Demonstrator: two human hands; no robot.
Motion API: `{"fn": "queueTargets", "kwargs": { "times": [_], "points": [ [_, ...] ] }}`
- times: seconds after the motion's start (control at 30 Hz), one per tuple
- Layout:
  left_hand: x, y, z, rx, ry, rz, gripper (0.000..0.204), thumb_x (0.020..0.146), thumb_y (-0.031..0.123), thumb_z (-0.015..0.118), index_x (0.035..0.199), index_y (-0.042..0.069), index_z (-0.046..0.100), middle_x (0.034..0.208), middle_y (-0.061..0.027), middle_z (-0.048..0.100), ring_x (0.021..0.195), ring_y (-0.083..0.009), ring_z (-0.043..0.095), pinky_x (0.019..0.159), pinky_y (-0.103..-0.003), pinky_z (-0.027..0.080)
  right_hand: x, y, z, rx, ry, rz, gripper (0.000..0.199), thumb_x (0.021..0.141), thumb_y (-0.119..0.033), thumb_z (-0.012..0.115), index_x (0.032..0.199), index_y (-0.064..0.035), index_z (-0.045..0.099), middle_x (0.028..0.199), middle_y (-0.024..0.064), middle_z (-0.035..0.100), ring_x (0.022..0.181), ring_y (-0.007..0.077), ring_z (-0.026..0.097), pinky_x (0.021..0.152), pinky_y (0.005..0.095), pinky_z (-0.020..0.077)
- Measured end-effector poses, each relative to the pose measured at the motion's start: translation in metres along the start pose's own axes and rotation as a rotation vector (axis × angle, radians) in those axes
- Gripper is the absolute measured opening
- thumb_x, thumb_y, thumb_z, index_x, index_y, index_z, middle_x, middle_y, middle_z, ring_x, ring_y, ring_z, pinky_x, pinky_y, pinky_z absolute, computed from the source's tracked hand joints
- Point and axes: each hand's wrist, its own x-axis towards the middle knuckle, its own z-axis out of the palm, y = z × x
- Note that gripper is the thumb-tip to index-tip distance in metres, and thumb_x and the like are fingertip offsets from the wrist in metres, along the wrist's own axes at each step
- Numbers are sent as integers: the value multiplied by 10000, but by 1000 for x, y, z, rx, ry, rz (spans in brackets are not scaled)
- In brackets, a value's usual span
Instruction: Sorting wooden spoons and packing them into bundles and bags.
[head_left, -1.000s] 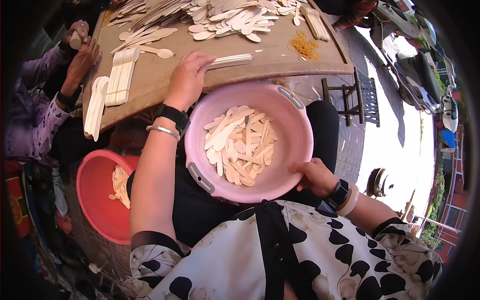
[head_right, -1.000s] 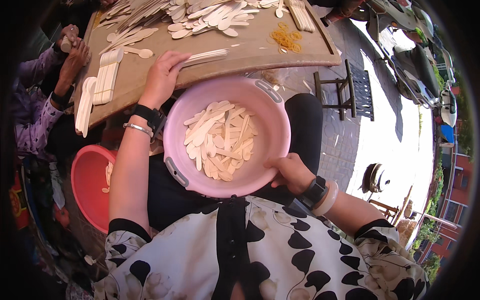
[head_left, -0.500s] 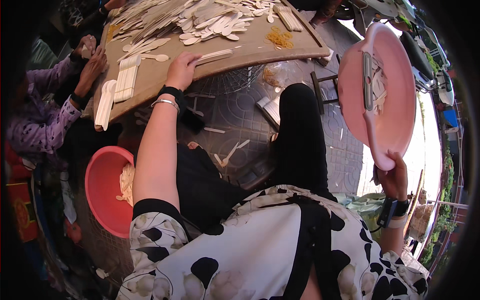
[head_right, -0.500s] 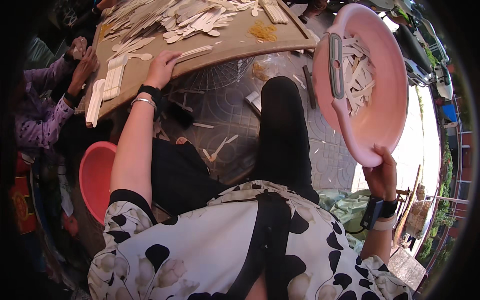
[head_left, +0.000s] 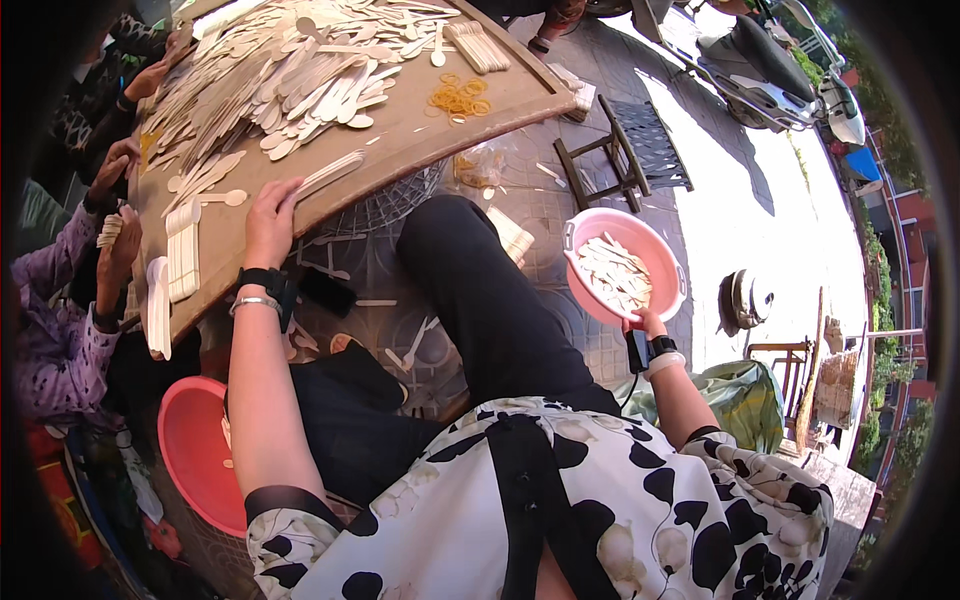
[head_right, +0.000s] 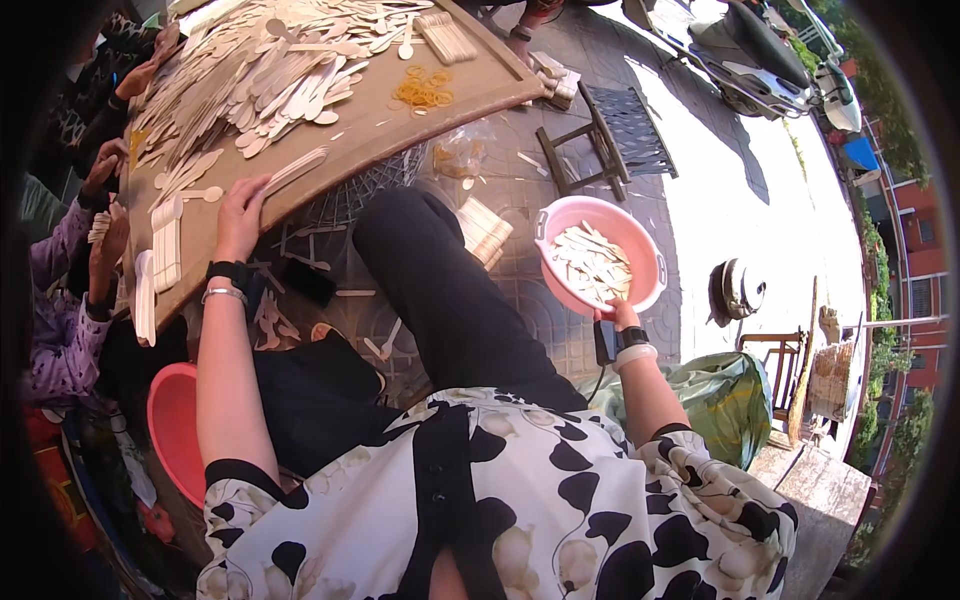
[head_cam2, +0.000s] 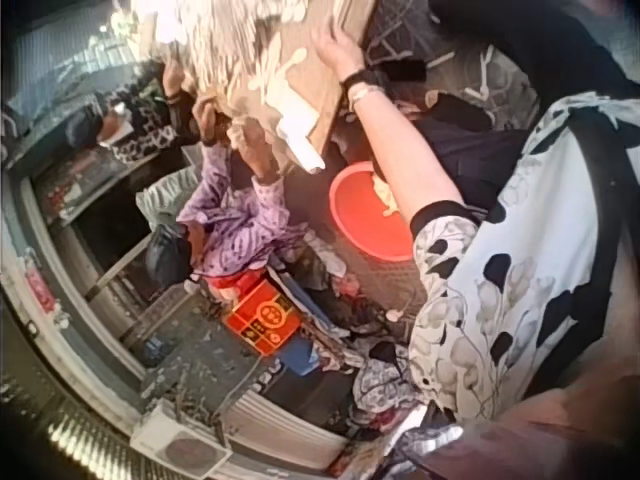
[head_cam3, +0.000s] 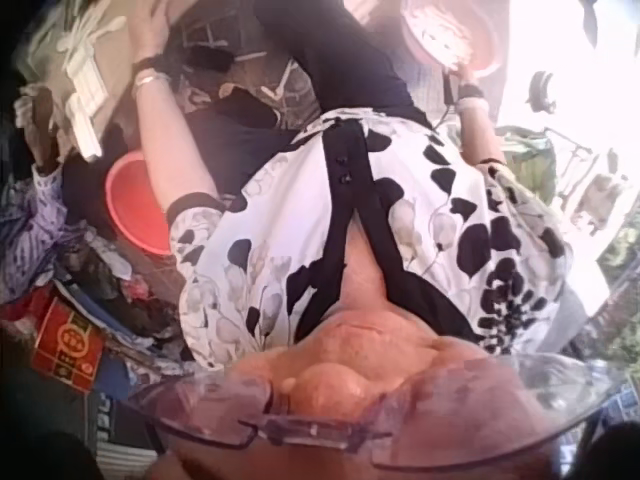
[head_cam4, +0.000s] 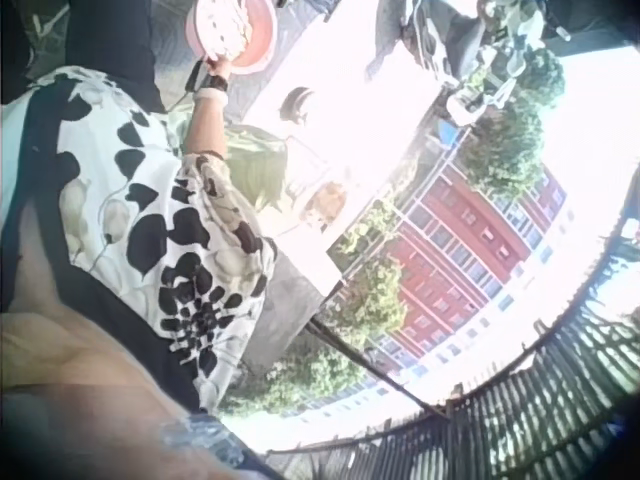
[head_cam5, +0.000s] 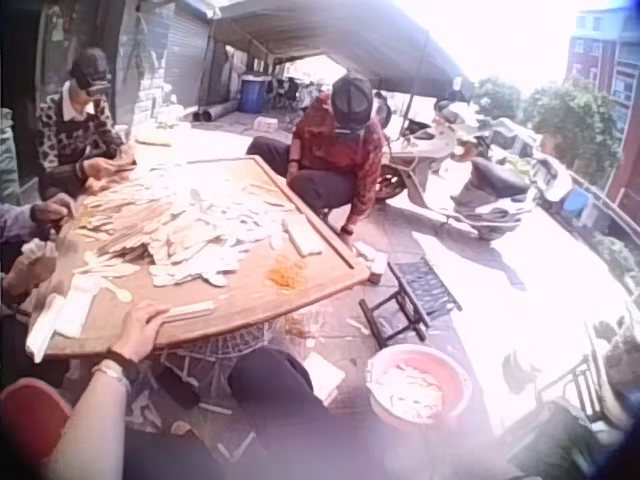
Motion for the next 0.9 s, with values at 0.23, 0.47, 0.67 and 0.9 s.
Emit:
{"fn": "queueTargets", "kwargs": {
  "times": [0.23, 0.47, 0.67, 0.9],
  "points": [
    [-2, 23, -6, 13, -103, -99, 247, 1010, 63, 604, 1227, 2, 705, 1168, -106, 675, 1148, -230, 633, 1038, -302, 451, 95, 62, 31, 84, 72, 131, 417, 923, -197, 617, 1254, 35, 516, 969, 258, 672, 694, 298, 667, 606, 381, 576],
    [4, 31, -20, 62, -112, -141, 267, 1018, 39, 580, 1252, 18, 707, 1194, -97, 657, 1177, -221, 613, 1058, -310, 439, 125, 126, 19, -30, 165, 124, 464, 921, -344, 678, 1257, -37, 587, 1004, 161, 722, 673, 217, 667, 604, 321, 483],
    [-1, 52, -33, 112, -50, -166, 261, 1003, 9, 588, 1235, 17, 709, 1118, -97, 647, 1093, -211, 618, 990, -293, 467, 65, 87, 40, -199, 528, -8, 151, 877, -145, 723, 928, -16, 664, 755, 70, 617, 542, 180, 525, 480, 351, 425],
    [-11, 55, 1, 143, 43, -64, 292, 928, -7, 648, 1190, 88, 734, 1087, -108, 662, 1039, -319, 611, 906, -392, 510, -76, -65, 206, -321, -100, -924, 203, 1007, -124, 641, 1161, -1, 694, 996, 53, 713, 851, 143, 689, 748, 262, 533]
  ]
}}
